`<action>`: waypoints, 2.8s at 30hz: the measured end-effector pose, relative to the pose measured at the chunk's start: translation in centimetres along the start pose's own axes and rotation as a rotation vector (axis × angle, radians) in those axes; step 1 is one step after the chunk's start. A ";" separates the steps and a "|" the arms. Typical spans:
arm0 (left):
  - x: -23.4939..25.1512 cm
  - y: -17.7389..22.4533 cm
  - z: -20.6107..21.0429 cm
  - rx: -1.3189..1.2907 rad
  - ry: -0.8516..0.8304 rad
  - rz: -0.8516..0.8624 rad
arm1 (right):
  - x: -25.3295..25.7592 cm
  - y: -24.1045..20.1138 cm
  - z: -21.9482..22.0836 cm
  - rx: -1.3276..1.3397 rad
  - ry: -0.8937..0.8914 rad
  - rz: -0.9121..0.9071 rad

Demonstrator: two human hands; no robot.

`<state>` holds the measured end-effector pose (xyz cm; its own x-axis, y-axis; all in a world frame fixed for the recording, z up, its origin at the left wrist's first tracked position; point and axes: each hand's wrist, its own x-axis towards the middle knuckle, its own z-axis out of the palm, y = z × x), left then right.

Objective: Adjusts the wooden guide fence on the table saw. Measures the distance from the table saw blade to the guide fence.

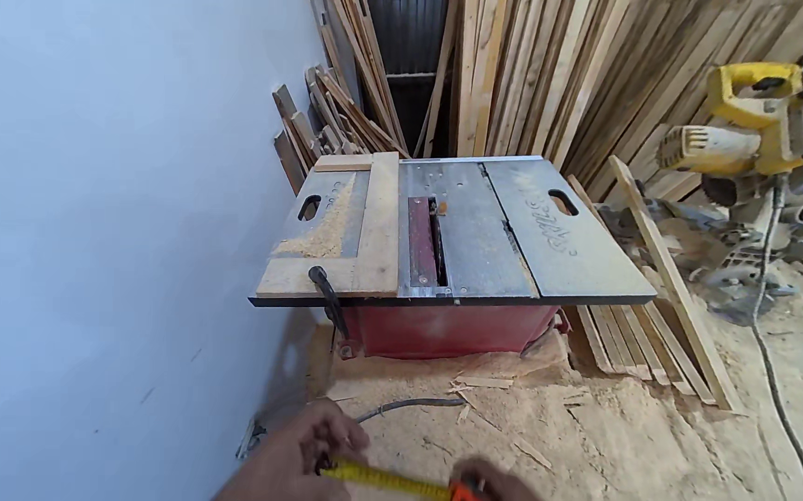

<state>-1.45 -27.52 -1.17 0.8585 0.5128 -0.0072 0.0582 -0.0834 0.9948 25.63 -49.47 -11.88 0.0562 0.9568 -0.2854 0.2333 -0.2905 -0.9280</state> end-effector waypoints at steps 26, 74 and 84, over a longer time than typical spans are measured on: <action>14.7 -1.3 -17.1 1.415 0.184 0.218 | 13.1 -9.6 -22.5 -0.521 0.942 -0.298; 15.0 -2.9 -18.2 1.274 0.287 0.501 | 13.2 -9.4 -23.1 -0.535 0.924 -0.261; 15.0 -3.0 -18.2 1.287 0.294 0.545 | 13.2 -9.4 -23.0 -0.524 0.927 -0.269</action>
<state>2.00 -4.03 -2.39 0.7974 0.3073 0.5193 0.3114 -0.9467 0.0820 46.55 -33.76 -1.42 0.5987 0.6909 0.4052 0.7181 -0.2389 -0.6536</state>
